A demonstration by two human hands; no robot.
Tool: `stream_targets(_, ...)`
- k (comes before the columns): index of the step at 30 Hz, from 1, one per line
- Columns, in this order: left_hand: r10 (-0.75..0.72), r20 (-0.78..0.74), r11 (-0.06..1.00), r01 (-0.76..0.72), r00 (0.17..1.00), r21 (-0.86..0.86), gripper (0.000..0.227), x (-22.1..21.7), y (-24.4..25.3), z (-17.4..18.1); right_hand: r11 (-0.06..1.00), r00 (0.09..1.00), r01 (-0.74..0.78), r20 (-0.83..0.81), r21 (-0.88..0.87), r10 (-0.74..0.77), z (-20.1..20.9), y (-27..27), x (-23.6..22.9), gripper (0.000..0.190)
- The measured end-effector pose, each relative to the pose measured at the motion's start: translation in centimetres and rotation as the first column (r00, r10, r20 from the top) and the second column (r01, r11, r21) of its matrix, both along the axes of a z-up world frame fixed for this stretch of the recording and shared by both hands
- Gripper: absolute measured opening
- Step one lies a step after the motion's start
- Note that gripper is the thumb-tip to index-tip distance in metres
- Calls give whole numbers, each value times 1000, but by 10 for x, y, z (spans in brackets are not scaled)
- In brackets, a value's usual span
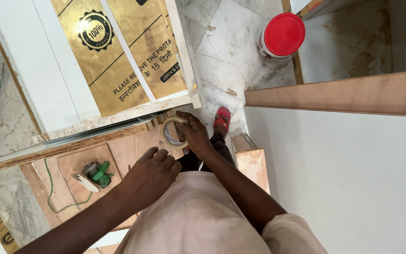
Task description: The person applies masking tape along the edges of wooden furniture components. They tear off strips of tape and press them onto the edges of a drawer and a cabinet frame, smoothing the tape as they work.
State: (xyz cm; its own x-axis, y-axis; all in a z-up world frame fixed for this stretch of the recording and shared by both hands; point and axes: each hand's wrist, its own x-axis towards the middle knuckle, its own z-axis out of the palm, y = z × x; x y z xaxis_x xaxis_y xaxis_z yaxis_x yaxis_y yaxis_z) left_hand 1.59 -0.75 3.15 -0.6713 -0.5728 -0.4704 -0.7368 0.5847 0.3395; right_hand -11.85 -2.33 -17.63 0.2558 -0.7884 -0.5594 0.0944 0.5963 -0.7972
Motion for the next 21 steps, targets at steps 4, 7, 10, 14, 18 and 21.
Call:
stream_targets(4,9,17,1000,-9,1000,7,12,2,8,-4,999,998,-47,48,-4,47,-1,-4,-6,45)
stream_targets(7,67,40,997,-68,997,29,13,3,14,-9,988,992,-123,-43,-97,120,-5,-9,-7,46)
stream_targets(10,109,69,992,-113,992,63,16,-1,19,-16,951,970,-218,-158,-220,186,-12,-12,-7,49)
stream_targets(14,117,102,986,-129,988,110,20,-7,24,-26,970,981,-195,-46,-148,190,-27,-8,-8,46)
stream_targets(18,138,136,973,-160,981,169,22,-14,28,-29,977,969,-211,125,-17,212,-40,-5,-9,47)
stream_targets(21,161,139,968,-183,977,170,26,-20,29,-31,963,935,-119,353,241,27,-44,-5,-4,46)
